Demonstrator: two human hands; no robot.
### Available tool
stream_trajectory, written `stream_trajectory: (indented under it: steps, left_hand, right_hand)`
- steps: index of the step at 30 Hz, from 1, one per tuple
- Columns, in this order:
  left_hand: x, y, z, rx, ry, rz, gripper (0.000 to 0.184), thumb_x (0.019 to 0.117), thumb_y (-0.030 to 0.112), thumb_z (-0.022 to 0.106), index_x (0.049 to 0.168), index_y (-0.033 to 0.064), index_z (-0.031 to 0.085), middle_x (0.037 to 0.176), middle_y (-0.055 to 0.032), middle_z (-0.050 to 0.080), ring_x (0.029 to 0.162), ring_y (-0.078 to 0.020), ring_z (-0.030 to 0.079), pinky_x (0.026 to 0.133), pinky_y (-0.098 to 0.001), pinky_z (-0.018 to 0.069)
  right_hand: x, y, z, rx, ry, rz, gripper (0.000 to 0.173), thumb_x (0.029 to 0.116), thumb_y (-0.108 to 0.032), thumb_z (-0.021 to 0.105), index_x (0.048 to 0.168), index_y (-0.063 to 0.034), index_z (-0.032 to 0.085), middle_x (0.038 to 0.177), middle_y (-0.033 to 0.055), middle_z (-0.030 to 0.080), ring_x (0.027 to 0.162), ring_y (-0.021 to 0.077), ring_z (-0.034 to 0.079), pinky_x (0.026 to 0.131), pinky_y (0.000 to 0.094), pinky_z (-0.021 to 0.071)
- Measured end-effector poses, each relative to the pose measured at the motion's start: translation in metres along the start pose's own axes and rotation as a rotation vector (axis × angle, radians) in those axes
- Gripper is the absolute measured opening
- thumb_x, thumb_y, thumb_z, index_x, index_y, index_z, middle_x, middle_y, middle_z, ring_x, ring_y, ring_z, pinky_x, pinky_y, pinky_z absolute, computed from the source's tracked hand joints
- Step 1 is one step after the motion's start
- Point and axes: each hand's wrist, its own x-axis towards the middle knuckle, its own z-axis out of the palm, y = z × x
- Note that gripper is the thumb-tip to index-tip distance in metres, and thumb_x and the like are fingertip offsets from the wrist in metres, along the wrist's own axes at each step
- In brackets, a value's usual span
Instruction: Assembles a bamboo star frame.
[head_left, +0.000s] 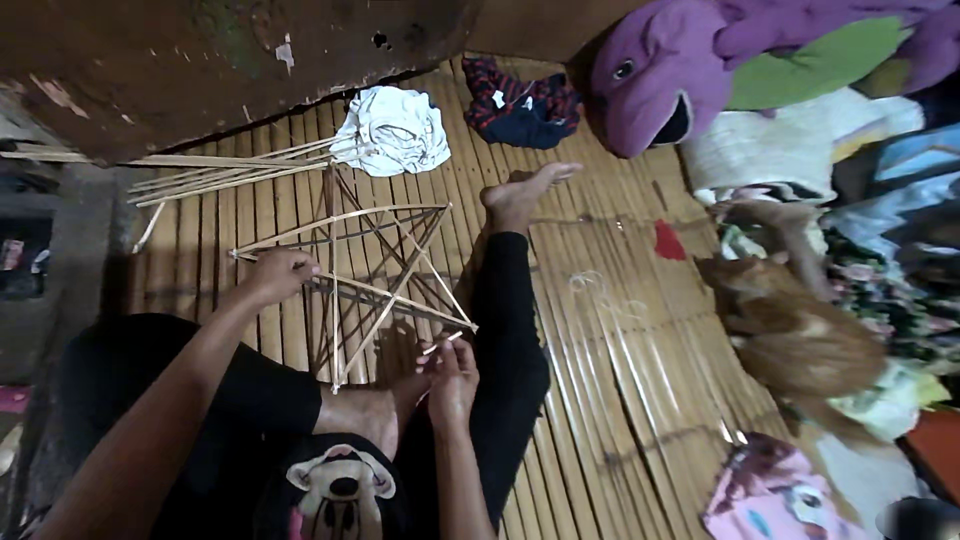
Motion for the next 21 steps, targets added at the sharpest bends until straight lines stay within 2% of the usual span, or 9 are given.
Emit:
stream_trajectory:
  steps: [1,4,8,10,12,13,15,18,21]
  left_hand:
    - [0.01,-0.028,0.015,-0.148,0.07,0.072,0.025,0.1068,0.012,0.055,0.109,-0.0077,0.071,0.109,-0.0262,0.069,0.101,-0.0375,0.067,0.091,-0.0566,0.0515]
    - [0.016,-0.04,0.01,-0.369,0.065,-0.117,0.02,0.1055,0.012,0.058,0.112,-0.0006,0.071,0.112,-0.0175,0.07,0.102,-0.0298,0.065,0.092,-0.0554,0.0491]
    - [0.003,-0.041,0.001,-0.345,0.194,-0.061,0.023,0.1053,0.015,0.058,0.113,-0.0011,0.072,0.116,-0.0179,0.069,0.108,-0.0307,0.064,0.095,-0.0558,0.0483]
    - [-0.002,-0.044,0.004,-0.294,0.269,-0.037,0.023,0.1046,0.019,0.06,0.112,0.0024,0.073,0.114,-0.016,0.07,0.109,-0.0306,0.065,0.095,-0.0555,0.0498]
    - [-0.01,-0.034,0.004,-0.265,0.309,-0.084,0.023,0.105,0.021,0.059,0.113,0.0042,0.074,0.116,-0.0159,0.07,0.111,-0.0323,0.064,0.096,-0.0567,0.0489]
    - [-0.017,-0.02,0.0,-0.285,0.321,-0.136,0.024,0.1058,0.019,0.058,0.114,0.0013,0.073,0.118,-0.0192,0.069,0.113,-0.0356,0.063,0.098,-0.059,0.0466]
    - [-0.029,-0.004,0.003,-0.313,0.406,-0.175,0.023,0.1056,0.017,0.058,0.111,-0.0006,0.072,0.112,-0.0201,0.068,0.107,-0.0349,0.063,0.095,-0.0572,0.047]
    - [-0.033,0.008,0.016,-0.326,0.508,-0.224,0.022,0.1044,0.017,0.06,0.11,0.0005,0.074,0.113,-0.0189,0.069,0.11,-0.0345,0.063,0.098,-0.0573,0.0461]
    - [-0.034,0.022,0.039,-0.355,0.561,-0.277,0.02,0.1038,0.018,0.062,0.107,0.0021,0.074,0.109,-0.0178,0.071,0.1,-0.0328,0.067,0.089,-0.055,0.0514]
  right_hand:
    - [0.001,-0.001,0.0,0.005,0.012,-0.026,0.018,0.1084,-0.003,0.041,0.118,0.0037,0.054,0.084,0.0084,0.071,0.061,0.013,0.069,0.054,0.0253,0.0586]
    - [0.003,0.0,0.0,0.003,0.03,-0.07,0.019,0.1065,0.0,0.042,0.123,0.004,0.051,0.086,0.0077,0.069,0.061,0.0125,0.068,0.055,0.0255,0.0595]
    - [0.004,0.001,-0.003,0.013,0.07,-0.124,0.02,0.1054,0.001,0.043,0.123,0.0048,0.052,0.086,0.0067,0.069,0.063,0.011,0.069,0.058,0.025,0.0606]
    - [0.004,0.0,-0.004,0.013,0.099,-0.149,0.02,0.1047,0.002,0.044,0.122,0.0051,0.053,0.084,0.0052,0.07,0.063,0.0098,0.069,0.059,0.0242,0.0607]
    - [0.003,-0.002,-0.006,0.0,0.125,-0.207,0.022,0.1035,0.003,0.046,0.122,0.0071,0.056,0.085,0.0048,0.07,0.064,0.0089,0.068,0.059,0.0234,0.0604]
    - [0.003,-0.003,-0.006,-0.021,0.133,-0.246,0.023,0.103,0.003,0.047,0.123,0.0081,0.056,0.086,0.0042,0.07,0.064,0.0081,0.068,0.06,0.023,0.0604]
    - [0.002,-0.005,-0.01,-0.067,0.146,-0.321,0.024,0.1028,0.002,0.047,0.124,0.0086,0.056,0.086,0.0026,0.071,0.066,0.0072,0.068,0.061,0.0229,0.0601]
    - [0.004,-0.009,-0.018,-0.111,0.16,-0.431,0.023,0.1022,0.002,0.046,0.123,0.0077,0.055,0.086,0.0002,0.07,0.066,0.0067,0.069,0.061,0.0232,0.0605]
    - [0.003,-0.014,-0.026,-0.184,0.145,-0.579,0.023,0.1,0.005,0.047,0.12,0.0095,0.056,0.086,-0.0019,0.071,0.067,0.0056,0.069,0.064,0.0229,0.0616]
